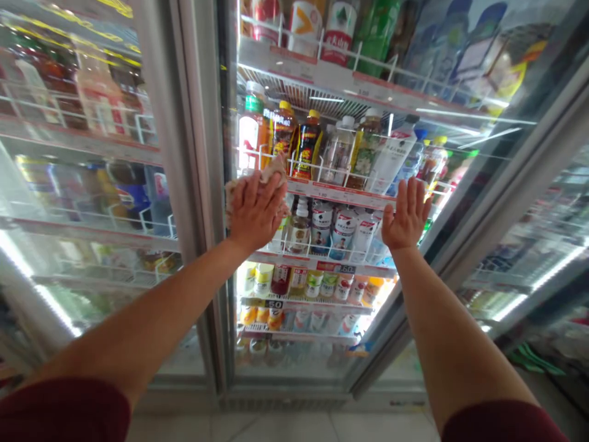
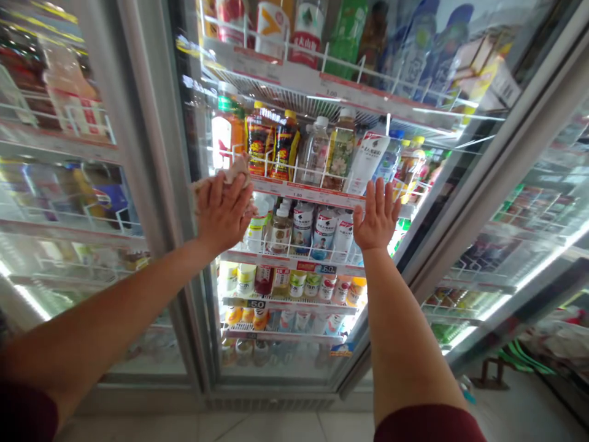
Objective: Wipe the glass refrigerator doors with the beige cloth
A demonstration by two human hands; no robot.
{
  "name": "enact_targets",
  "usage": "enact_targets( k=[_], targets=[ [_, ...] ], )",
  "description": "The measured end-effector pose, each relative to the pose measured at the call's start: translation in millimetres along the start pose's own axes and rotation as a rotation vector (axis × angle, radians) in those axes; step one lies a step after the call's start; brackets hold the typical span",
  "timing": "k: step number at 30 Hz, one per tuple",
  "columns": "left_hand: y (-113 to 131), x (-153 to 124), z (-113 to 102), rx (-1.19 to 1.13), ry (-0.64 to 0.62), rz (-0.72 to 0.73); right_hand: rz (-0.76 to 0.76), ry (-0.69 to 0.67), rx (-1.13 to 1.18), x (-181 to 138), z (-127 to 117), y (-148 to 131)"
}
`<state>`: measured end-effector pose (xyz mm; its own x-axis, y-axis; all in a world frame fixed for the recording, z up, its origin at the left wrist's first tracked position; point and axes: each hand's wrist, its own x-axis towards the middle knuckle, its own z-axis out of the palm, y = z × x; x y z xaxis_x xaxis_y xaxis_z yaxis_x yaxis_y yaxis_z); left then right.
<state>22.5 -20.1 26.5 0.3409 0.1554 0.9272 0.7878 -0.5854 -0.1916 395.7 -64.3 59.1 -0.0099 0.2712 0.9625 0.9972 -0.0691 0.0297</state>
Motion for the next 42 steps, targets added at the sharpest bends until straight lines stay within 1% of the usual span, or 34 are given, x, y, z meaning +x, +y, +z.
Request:
enact_targets(
  k=[3,4,5,6,7,9,11,12,13,14,16,17,18,19,20,23,25,26,27,28,30,31,32,33,34,36,38,40,41,42],
  targets=[
    [2,-12,7,-0.044,-0.201,0.24,-0.005,0.005,-0.001,-1,1,2],
    [-1,-11,7,-0.052,-0.257,0.305,-0.011,0.013,0.0,-1,2,2],
    [-4,-7,5,-0.044,-0.28,0.34,-0.017,0.024,0.003,-2,2,3],
    [-9,-1,2,-0.016,-0.272,0.34,-0.023,0.036,0.006,-2,3,4],
    [-13,6,-2,0.025,-0.233,0.307,-0.03,0.049,0.011,-2,4,5],
    [-19,18,-8,0.11,-0.114,0.194,-0.04,0.067,0.019,-2,5,6],
    [-16,18,-8,0.17,-0.019,0.104,-0.044,0.079,0.018,-2,6,7],
    [-13,12,-7,0.186,0.004,0.106,-0.047,0.085,0.016,-2,7,7],
    [-8,4,-4,0.192,0.01,0.152,-0.047,0.09,0.014,-3,8,7],
    [-4,-6,0,0.185,0.0,0.244,-0.05,0.093,0.014,-3,8,8],
    [0,-26,5,0.152,-0.073,0.476,-0.058,0.095,0.018,-3,9,9],
    [-2,-32,5,0.137,-0.12,0.57,-0.062,0.095,0.025,-3,10,10],
    [-6,-34,4,0.133,-0.159,0.618,-0.065,0.093,0.032,-2,10,11],
    [-11,-32,1,0.143,-0.184,0.609,-0.068,0.091,0.04,-2,9,11],
    [-17,-28,-3,0.159,-0.189,0.556,-0.068,0.088,0.048,-2,9,11],
    [-31,-10,-13,0.183,-0.138,0.323,-0.045,0.069,0.061,-2,6,9],
    [-29,-10,-13,0.159,-0.111,0.228,-0.019,0.051,0.061,-2,4,7],
    [-26,-16,-11,0.145,-0.1,0.219,-0.014,0.047,0.06,-2,4,6],
    [-21,-25,-7,0.135,-0.098,0.238,-0.016,0.046,0.06,-2,3,5],
    [-17,-36,-3,0.128,-0.111,0.294,-0.023,0.053,0.061,-2,3,5],
    [-14,-55,3,0.12,-0.182,0.482,-0.038,0.077,0.065,-2,4,5],
    [-15,-61,4,0.116,-0.221,0.579,-0.047,0.089,0.065,-3,5,6],
    [-18,-62,3,0.113,-0.249,0.652,-0.053,0.098,0.062,-3,6,7],
    [-23,-59,1,0.116,-0.261,0.685,-0.058,0.107,0.056,-3,7,8],
    [-28,-52,-3,0.128,-0.253,0.672,-0.066,0.114,0.048,-3,7,9],
    [-35,-34,-11,0.167,-0.194,0.555,-0.082,0.136,0.037,-3,8,10],
    [-33,-20,-13,0.192,-0.113,0.416,-0.091,0.157,0.033,-3,8,10],
    [-22,-22,-7,0.181,-0.046,0.297,-0.082,0.15,0.031,-3,7,8],
    [-14,-28,-1,0.158,-0.048,0.261,-0.071,0.134,0.028,-3,6,7],
    [-6,-37,5,0.129,-0.082,0.231,-0.058,0.118,0.024,-3,5,6]
  ],
)
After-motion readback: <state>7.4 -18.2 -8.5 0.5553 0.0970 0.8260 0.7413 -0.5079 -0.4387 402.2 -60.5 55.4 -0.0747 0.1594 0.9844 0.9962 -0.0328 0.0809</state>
